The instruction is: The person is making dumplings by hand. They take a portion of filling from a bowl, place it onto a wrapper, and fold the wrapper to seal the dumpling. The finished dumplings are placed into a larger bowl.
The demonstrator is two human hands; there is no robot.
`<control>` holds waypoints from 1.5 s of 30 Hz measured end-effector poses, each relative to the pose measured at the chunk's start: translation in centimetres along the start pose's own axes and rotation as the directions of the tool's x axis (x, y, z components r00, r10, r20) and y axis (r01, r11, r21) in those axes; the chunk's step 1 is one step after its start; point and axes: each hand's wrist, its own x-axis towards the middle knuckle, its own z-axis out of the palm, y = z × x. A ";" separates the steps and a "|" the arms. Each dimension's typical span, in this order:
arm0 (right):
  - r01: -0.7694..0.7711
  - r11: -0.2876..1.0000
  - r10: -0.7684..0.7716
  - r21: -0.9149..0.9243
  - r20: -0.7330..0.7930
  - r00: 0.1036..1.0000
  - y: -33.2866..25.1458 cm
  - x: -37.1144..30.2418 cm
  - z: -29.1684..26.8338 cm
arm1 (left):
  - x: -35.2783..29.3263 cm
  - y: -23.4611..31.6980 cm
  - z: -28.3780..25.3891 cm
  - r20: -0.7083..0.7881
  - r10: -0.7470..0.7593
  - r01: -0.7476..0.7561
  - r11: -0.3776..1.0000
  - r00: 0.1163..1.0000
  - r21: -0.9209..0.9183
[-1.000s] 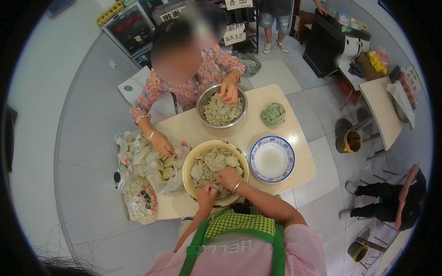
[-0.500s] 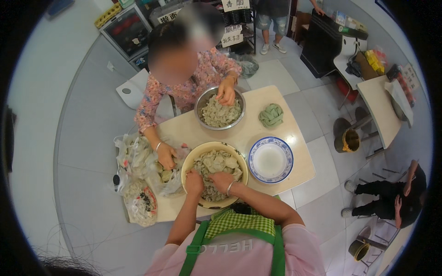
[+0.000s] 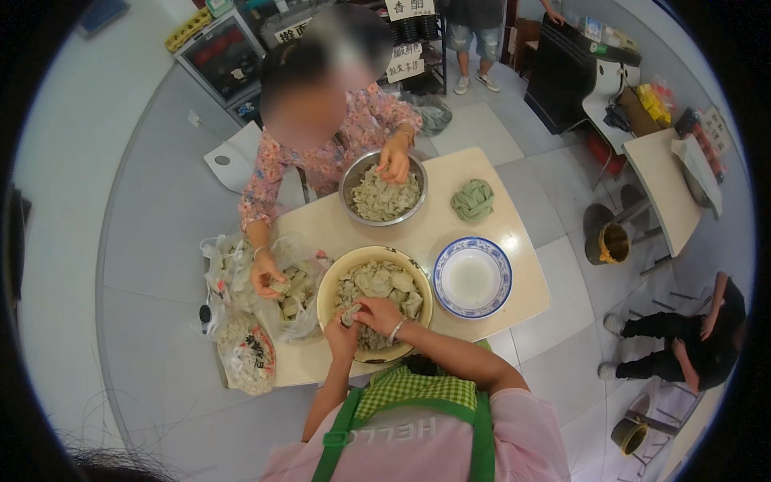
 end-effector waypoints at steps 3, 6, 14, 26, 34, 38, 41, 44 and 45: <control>-0.027 0.999 0.025 -0.026 -0.081 0.996 0.0 -0.6 0.0 | -0.4 -0.1 0.3 0.052 -0.017 0.016 0.999 0.999 0.029; -0.094 0.995 0.091 -0.015 -0.124 0.988 -0.2 -1.0 -0.4 | -0.7 -0.5 0.6 0.061 0.051 -0.043 0.992 0.997 -0.114; -0.009 1.000 0.008 -0.006 -0.131 0.991 0.5 -1.2 -0.4 | -0.2 -3.6 2.5 0.115 -0.077 0.128 0.825 0.990 -0.551; -0.121 0.991 0.133 0.057 -0.321 0.938 2.7 -1.1 2.0 | -1.6 0.1 4.5 -0.002 -0.199 0.116 0.580 0.980 -0.807; -0.379 0.899 0.437 0.220 -0.378 0.816 5.7 1.7 2.3 | -1.8 0.4 4.8 -0.188 -0.098 -0.029 0.816 0.977 -0.578; -0.376 0.894 0.444 0.245 -0.602 0.663 11.3 3.6 1.1 | -2.4 0.3 4.3 -0.130 -0.090 0.002 0.829 0.987 -0.559; -0.264 0.865 0.454 0.427 -0.443 0.773 3.8 2.4 -2.2 | -2.2 -0.1 2.6 -0.095 -0.232 0.118 0.758 0.968 -0.641; -0.139 0.939 0.203 0.313 -0.181 0.962 5.6 1.7 -0.7 | -0.5 -1.9 3.0 0.139 -0.304 0.315 0.665 0.942 -0.677; -0.125 0.957 0.149 0.262 -0.074 0.986 4.7 1.4 -0.3 | -0.2 -2.2 3.1 0.182 -0.261 0.314 0.676 0.948 -0.667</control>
